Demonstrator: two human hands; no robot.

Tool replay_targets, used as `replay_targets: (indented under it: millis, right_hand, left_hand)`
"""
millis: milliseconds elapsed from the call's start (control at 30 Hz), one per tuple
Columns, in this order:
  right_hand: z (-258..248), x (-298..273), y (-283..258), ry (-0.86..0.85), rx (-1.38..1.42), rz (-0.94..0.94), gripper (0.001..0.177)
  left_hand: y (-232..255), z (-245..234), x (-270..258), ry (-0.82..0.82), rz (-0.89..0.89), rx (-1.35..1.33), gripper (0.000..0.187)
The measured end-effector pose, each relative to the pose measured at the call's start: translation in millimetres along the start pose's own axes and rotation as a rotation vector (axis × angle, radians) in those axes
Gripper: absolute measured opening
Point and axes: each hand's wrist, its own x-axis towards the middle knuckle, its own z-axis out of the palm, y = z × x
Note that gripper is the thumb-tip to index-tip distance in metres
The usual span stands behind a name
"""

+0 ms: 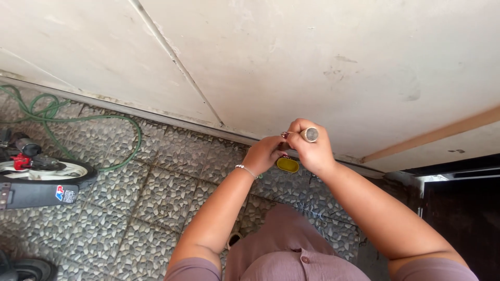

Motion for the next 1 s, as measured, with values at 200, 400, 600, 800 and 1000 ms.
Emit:
replay_targets:
  millis: [200,400,600,800,1000]
  right_hand:
    - [25.9,-4.9,90.4,0.102,0.062,-0.068,0.020]
    - [11.4,-21.6,90.4,0.217,-0.058,-0.059,0.028]
    - [-8.2,-28.4,61.3,0.216,-0.120,-0.036,0.025]
    - [-6.2,-37.9,9.6,0.264,0.123,-0.030,0.024]
    - [37.8,-66.1,-47.4,0.247,0.146,-0.107,0.028]
  left_hand:
    - [-63.5,9.7,-2.5,0.109,-0.023,0.418,0.021]
    - [-99.2,53.3,9.2,-0.035,-0.391,0.214,0.032]
    - [-98.1,63.6,33.4,-0.222,-0.232,0.334,0.040]
    - [-23.4,20.3,27.9,-0.425,-0.130,0.411,0.031]
    - [-30.8,-17.4,-9.0,-0.546,0.114,0.302,0.032]
